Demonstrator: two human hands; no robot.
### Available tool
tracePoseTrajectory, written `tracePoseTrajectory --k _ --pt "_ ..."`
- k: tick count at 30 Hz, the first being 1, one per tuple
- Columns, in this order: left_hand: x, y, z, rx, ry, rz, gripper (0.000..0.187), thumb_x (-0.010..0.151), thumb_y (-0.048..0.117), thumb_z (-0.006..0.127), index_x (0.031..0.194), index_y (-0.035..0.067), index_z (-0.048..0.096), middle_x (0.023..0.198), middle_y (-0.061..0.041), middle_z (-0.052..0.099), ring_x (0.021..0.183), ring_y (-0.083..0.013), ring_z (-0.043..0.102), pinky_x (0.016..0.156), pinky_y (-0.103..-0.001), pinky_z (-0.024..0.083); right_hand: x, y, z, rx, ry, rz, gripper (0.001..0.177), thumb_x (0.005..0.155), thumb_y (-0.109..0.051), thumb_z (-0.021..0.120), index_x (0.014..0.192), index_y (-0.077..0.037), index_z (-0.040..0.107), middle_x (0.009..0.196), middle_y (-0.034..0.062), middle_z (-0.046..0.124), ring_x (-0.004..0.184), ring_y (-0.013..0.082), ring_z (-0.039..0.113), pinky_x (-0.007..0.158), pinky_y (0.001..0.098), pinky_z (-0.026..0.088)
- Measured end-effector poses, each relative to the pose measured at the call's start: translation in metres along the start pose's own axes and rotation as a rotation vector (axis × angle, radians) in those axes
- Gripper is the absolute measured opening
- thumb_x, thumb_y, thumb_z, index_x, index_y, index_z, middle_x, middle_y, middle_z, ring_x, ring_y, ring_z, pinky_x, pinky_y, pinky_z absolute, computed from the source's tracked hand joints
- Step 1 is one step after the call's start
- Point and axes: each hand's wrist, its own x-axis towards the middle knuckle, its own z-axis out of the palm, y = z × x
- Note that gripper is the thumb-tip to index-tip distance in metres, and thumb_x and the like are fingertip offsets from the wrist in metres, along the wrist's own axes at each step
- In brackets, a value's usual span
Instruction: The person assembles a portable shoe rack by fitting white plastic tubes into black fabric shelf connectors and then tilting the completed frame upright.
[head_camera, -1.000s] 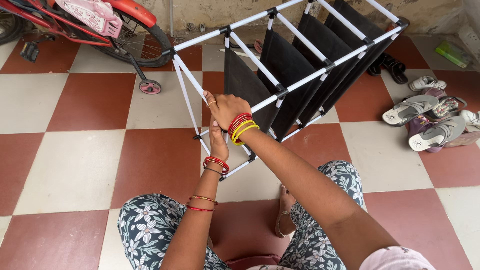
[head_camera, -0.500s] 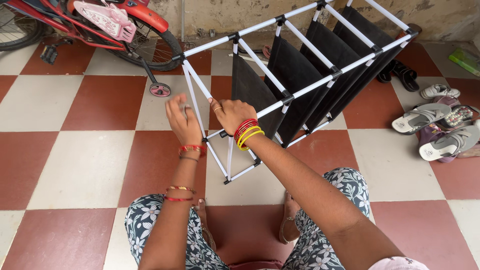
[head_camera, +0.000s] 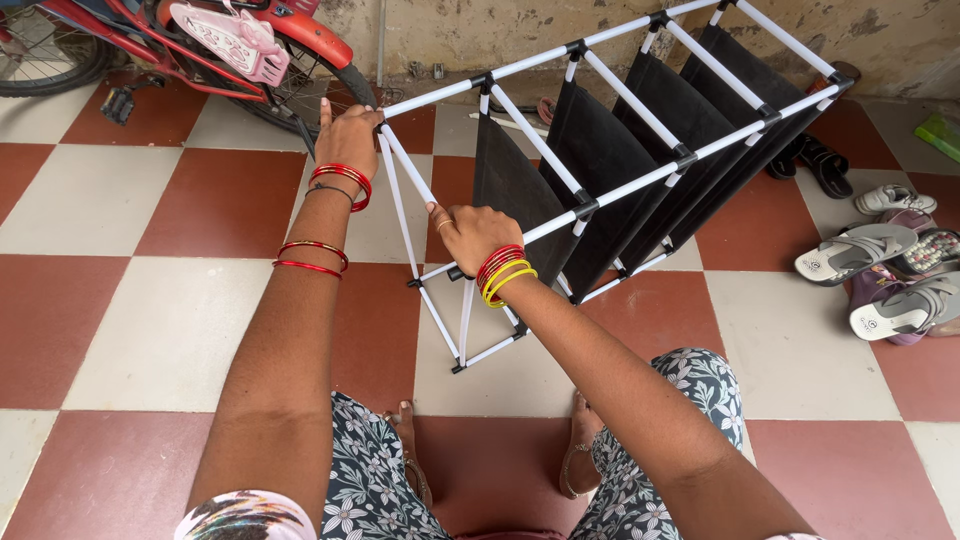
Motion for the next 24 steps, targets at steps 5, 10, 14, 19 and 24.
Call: tracePoseTrajectory --k 5,10,14,19,24 --pt "0.012 -0.005 0.0 0.061 -0.04 0.001 0.038 0.087 -0.002 0.067 0.119 0.017 0.076 0.11 -0.012 0.07 0.105 -0.0284 0.066 0.127 -0.046 0.015 -0.001 -0.001 0.0 -0.004 -0.005 -0.017 0.076 0.104 -0.063 0.023 0.07 -0.013 0.07 0.053 0.0066 0.064 0.056 0.0262 0.07 0.055 0.0405 0.057" --pt "0.018 -0.005 0.004 0.055 -0.014 -0.003 0.026 0.089 0.0 0.068 0.105 0.016 0.079 0.104 -0.01 0.072 0.104 -0.028 0.067 0.127 -0.045 0.018 -0.005 -0.002 0.0 0.004 -0.026 -0.027 0.077 0.103 -0.064 0.024 0.067 -0.012 0.069 0.053 0.0081 0.065 0.056 0.0273 0.071 0.055 0.0416 0.058" --pt "0.018 -0.003 0.007 0.088 -0.019 -0.019 0.024 0.096 0.0 0.062 0.102 0.016 0.079 0.104 -0.011 0.072 0.1 -0.0283 0.069 0.129 -0.043 0.02 -0.005 -0.004 0.001 -0.036 -0.04 -0.012 0.08 0.102 -0.067 0.025 0.065 -0.01 0.068 0.057 0.0112 0.067 0.06 0.0304 0.072 0.057 0.0429 0.059" --pt "0.015 0.005 0.017 0.274 -0.036 0.011 0.023 0.096 -0.001 0.059 0.107 0.01 0.076 0.109 -0.012 0.072 0.102 -0.0263 0.071 0.128 -0.044 0.019 -0.002 -0.003 0.001 -0.028 -0.039 -0.023 0.081 0.102 -0.067 0.025 0.064 -0.01 0.069 0.057 0.0126 0.068 0.062 0.0315 0.073 0.058 0.0438 0.059" --pt "0.01 -0.009 0.029 0.292 -0.062 0.036 0.039 0.099 0.003 0.053 0.137 0.007 0.061 0.143 -0.014 0.059 0.125 -0.0253 0.061 0.126 -0.049 0.014 0.003 -0.005 0.0 -0.018 -0.03 -0.012 0.082 0.102 -0.068 0.025 0.067 -0.009 0.071 0.06 0.0136 0.068 0.066 0.0323 0.073 0.061 0.0448 0.059"
